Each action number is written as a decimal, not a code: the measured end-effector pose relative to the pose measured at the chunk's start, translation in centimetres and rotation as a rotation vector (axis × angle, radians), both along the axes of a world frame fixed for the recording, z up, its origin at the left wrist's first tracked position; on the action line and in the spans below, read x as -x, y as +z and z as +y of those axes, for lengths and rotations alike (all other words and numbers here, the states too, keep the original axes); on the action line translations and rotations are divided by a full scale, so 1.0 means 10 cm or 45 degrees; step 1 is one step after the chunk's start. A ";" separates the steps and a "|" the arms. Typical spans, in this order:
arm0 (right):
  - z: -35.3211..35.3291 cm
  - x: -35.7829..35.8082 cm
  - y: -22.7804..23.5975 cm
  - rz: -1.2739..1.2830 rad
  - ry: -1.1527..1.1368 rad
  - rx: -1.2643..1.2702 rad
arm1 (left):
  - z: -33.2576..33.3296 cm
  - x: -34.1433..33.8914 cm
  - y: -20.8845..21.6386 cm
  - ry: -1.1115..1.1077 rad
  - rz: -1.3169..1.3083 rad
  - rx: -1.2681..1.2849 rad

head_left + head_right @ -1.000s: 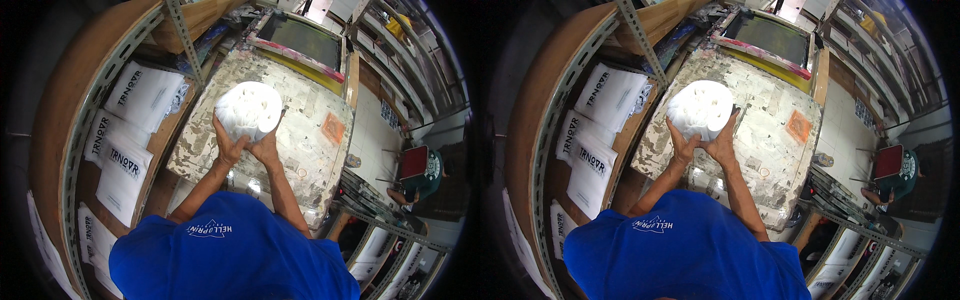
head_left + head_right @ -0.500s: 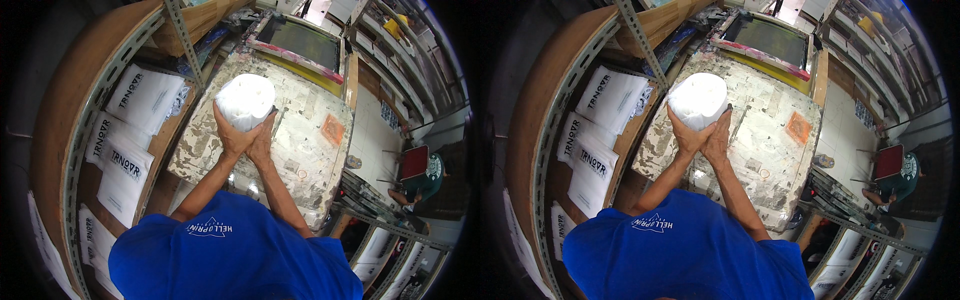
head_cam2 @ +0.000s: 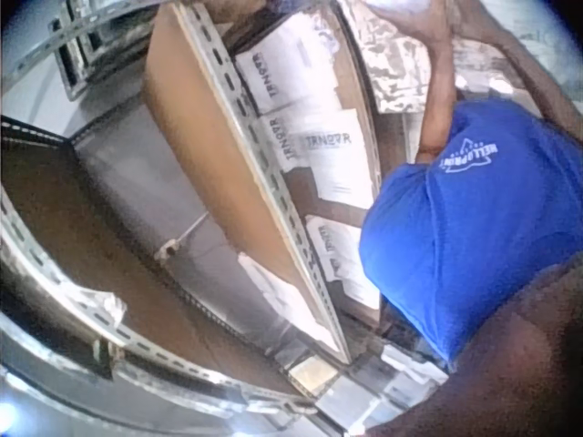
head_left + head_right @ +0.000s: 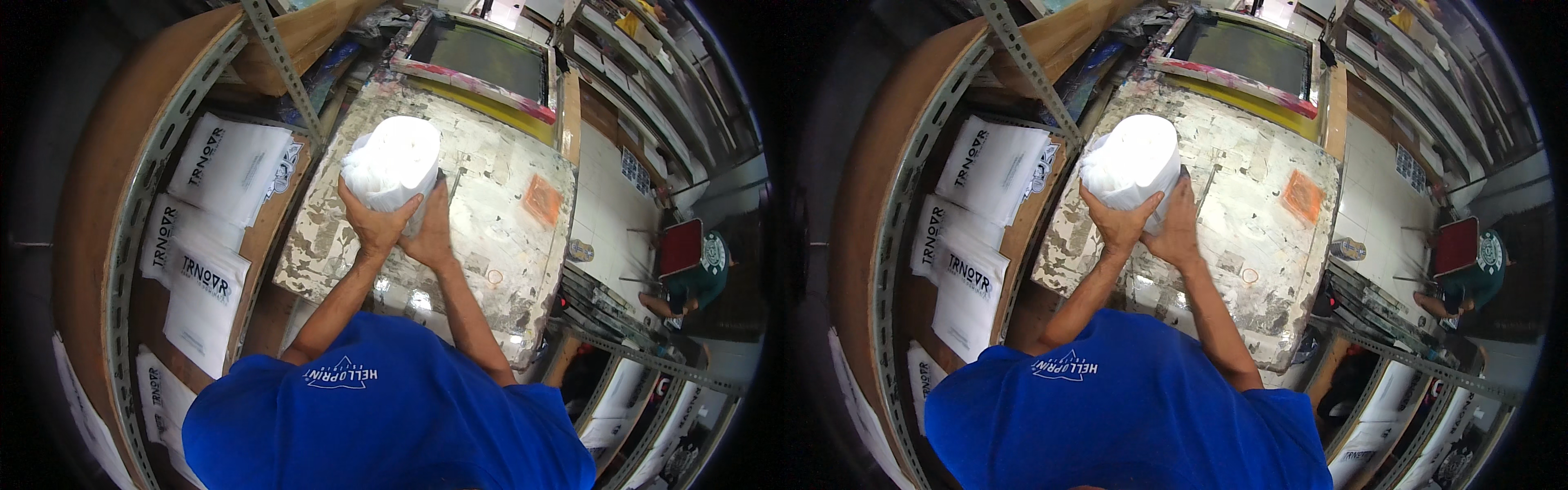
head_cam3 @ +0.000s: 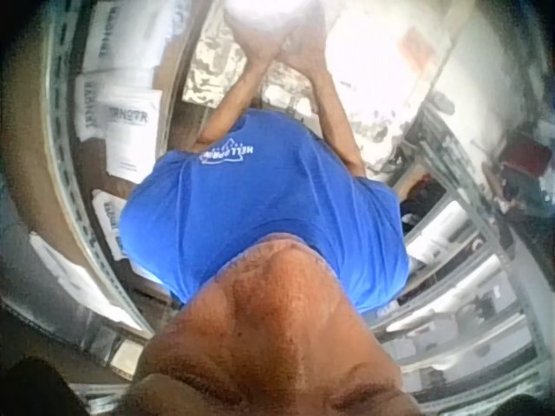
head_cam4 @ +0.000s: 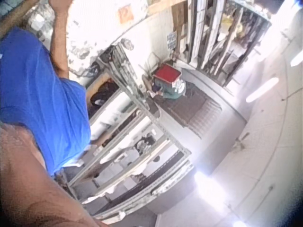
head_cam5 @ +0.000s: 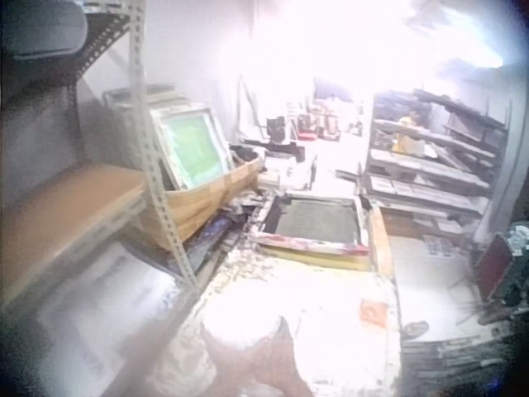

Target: The person prepares printed plastic bags for distribution by bundling them with rubber bands, sorting stacks from a shelf, and counting out specific quantities on a work surface.

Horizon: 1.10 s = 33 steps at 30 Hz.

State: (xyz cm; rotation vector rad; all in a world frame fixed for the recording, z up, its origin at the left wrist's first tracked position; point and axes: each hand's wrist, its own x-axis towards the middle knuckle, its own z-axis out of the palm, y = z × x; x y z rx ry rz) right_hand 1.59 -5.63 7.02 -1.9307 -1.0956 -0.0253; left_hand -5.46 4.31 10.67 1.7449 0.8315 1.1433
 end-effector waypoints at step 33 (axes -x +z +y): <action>0.16 -0.44 0.21 0.630 0.211 -0.010 | 0.23 0.04 -0.13 -0.357 -0.194 -0.104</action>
